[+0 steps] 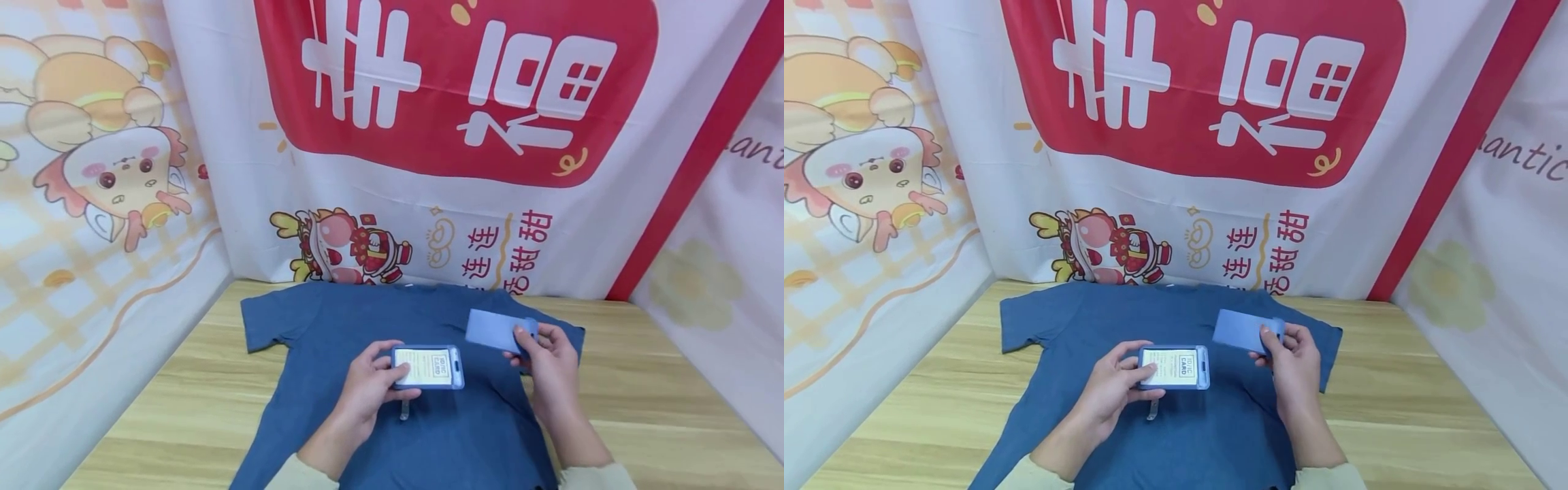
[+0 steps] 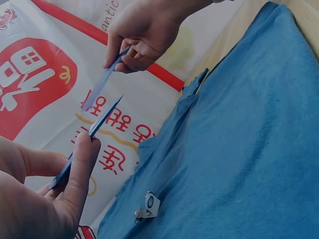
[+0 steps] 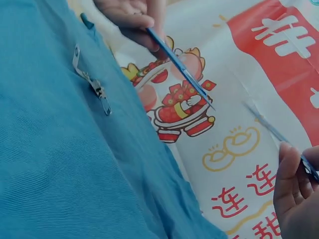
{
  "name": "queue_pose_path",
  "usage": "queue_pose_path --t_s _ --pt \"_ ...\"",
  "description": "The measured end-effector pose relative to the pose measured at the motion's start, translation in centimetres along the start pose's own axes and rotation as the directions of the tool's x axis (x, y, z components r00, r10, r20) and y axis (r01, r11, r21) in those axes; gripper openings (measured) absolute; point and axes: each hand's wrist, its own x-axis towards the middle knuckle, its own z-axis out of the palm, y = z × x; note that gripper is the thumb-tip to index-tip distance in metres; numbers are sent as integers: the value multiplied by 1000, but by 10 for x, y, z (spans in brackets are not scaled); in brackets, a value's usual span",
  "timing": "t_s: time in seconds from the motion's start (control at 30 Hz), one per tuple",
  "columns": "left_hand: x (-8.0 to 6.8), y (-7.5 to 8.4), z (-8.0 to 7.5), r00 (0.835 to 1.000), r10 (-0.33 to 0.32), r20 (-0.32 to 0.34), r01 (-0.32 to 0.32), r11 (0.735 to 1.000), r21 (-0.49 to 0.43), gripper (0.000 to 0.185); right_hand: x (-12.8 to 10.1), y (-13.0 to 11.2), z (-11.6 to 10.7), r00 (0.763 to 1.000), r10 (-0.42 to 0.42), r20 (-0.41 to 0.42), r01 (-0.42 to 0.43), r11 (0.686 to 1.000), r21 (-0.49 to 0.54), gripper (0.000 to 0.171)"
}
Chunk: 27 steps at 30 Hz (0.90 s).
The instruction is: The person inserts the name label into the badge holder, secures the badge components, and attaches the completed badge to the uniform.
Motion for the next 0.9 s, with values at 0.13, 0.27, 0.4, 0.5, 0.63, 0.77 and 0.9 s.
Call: queue_pose_path --t_s 0.13,0.27,0.4,0.5,0.63,0.77,0.9 --pt "0 -2 1 1000 -11 3 11 1000 -3 46 -4 2 3 996 17 84 -20 999 34 31" --pt "1 -2 2 1000 -6 6 6 1000 -9 47 -10 4 16 980 -6 200 12 999 -31 35" --pt "0 -2 3 1000 -6 11 6 1000 -19 48 -15 9 27 971 -8 239 35 994 -108 37" --pt "0 -1 4 1000 -9 11 9 1000 -28 47 -16 13 30 973 5 230 32 987 -158 37" --pt "-1 -1 5 1000 -10 7 10 1000 -29 48 -16 18 32 976 15 217 30 979 -202 37" --pt "-1 -1 5 1000 -6 4 6 999 -31 49 -15 21 33 975 12 224 36 977 -210 37" --pt "-1 -1 4 1000 1 4 0 999 -38 49 -15 22 34 973 12 230 38 976 -214 37"
